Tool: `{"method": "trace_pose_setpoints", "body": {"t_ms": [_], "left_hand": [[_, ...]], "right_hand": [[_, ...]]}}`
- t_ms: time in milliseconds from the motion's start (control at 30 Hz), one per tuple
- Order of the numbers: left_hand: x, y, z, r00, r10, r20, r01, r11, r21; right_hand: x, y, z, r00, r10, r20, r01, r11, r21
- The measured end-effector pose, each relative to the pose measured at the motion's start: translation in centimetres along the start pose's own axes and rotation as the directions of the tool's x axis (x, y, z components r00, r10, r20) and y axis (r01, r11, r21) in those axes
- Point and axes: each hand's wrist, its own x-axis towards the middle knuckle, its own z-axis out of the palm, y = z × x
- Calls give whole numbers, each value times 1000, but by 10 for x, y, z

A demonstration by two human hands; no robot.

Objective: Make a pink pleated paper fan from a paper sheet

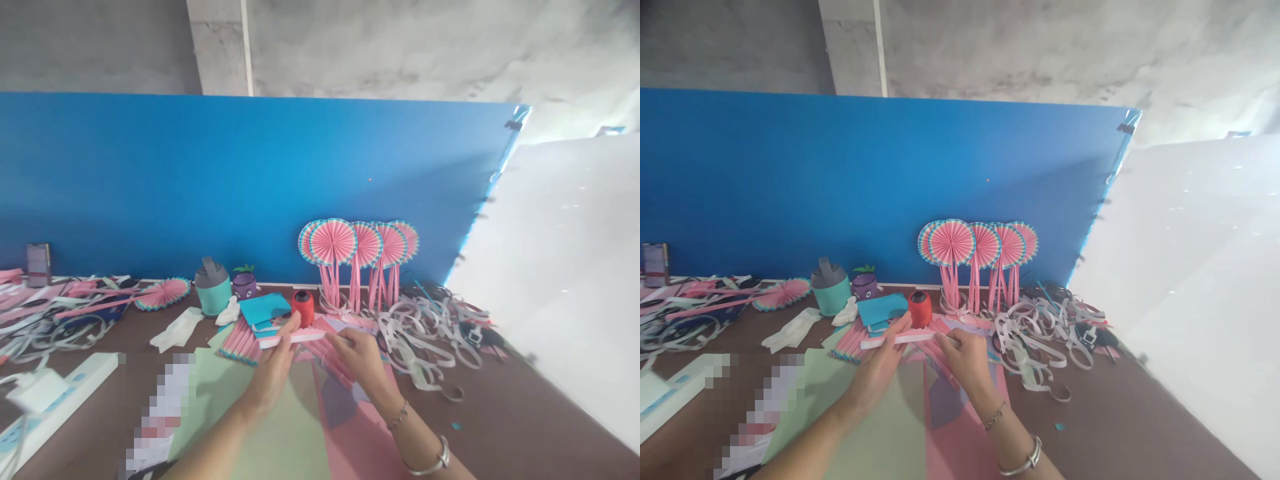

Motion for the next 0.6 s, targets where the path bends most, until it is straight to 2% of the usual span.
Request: {"method": "trace_pose_setpoints", "body": {"t_ms": [100, 300, 600], "left_hand": [[0, 6, 2, 1000, -8, 1, 8, 999, -44], [-1, 12, 1, 999, 33, 40, -33, 999, -10], [-2, 15, -1, 993, 109, 37, -110, 994, 22]], "right_hand": [[-2, -4, 0, 998, 9, 55, -10, 1000, 6], [-7, -18, -3, 987, -34, 160, 25, 998, 60], [-8, -18, 2, 977, -103, 185, 80, 988, 131]]}}
